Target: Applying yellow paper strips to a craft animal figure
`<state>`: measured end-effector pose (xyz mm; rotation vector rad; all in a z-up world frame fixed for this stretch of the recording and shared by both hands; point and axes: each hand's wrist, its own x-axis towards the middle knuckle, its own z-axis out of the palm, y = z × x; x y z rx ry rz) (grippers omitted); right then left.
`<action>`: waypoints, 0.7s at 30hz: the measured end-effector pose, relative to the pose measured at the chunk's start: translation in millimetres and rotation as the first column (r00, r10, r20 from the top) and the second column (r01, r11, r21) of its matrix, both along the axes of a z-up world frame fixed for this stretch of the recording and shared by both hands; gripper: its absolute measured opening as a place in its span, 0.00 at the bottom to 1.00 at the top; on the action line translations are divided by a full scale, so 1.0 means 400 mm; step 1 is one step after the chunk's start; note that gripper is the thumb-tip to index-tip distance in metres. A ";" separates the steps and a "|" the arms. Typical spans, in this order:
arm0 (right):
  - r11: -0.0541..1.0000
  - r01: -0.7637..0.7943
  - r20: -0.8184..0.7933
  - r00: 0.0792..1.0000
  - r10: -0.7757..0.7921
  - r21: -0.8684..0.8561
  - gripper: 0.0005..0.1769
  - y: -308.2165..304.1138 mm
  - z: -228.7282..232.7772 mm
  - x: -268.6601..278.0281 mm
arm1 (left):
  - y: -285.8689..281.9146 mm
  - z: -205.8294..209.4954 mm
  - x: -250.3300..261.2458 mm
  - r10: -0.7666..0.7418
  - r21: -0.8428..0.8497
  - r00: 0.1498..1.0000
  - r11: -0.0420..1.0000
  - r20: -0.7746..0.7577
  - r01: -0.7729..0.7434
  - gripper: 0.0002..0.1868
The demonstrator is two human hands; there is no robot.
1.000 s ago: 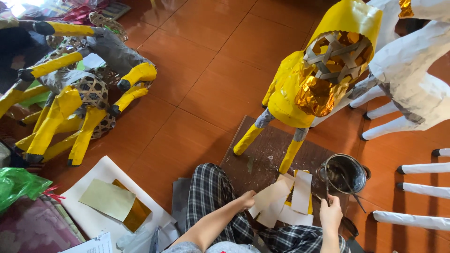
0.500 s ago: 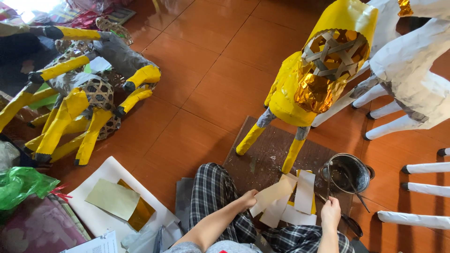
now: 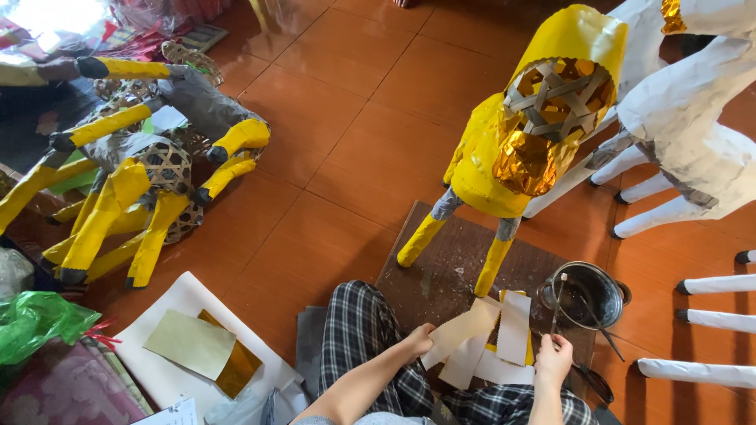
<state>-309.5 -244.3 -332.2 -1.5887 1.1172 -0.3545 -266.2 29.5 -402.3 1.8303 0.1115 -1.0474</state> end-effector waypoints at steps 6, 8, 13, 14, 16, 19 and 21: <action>0.997 -0.027 -0.035 0.999 0.030 0.069 0.12 0.013 0.026 0.006 | 0.002 0.005 0.009 -0.011 -0.022 0.997 1.000 -0.079 0.009 0.32; 0.996 -0.042 -0.024 0.999 0.044 0.083 0.12 0.010 0.015 0.001 | -0.011 -0.096 0.020 -0.130 0.007 0.991 0.991 0.014 0.130 0.36; 0.993 -0.038 -0.022 0.999 0.041 0.116 0.12 0.007 0.007 -0.002 | 0.003 -0.065 0.019 -0.167 -0.059 0.986 0.984 -0.019 0.166 0.38; 0.989 -0.043 -0.044 0.998 0.050 0.141 0.12 0.013 0.024 -0.002 | 0.007 -0.047 0.019 -0.170 -0.067 0.985 0.983 -0.026 0.168 0.39; 0.980 -0.074 -0.010 0.997 0.077 0.184 0.12 0.004 -0.001 -0.003 | 0.001 -0.058 0.018 -0.152 -0.044 0.988 0.987 -0.005 0.152 0.41; 0.966 -0.100 0.058 0.994 0.088 0.240 0.09 0.005 -0.018 -0.003 | 0.010 0.011 0.008 -0.044 -0.063 0.998 0.997 -0.048 0.041 0.33; 0.963 -0.093 0.089 0.993 0.072 0.252 0.07 0.011 -0.011 -0.002 | 0.008 0.027 0.006 0.043 -0.100 0.992 0.993 -0.117 -0.055 0.27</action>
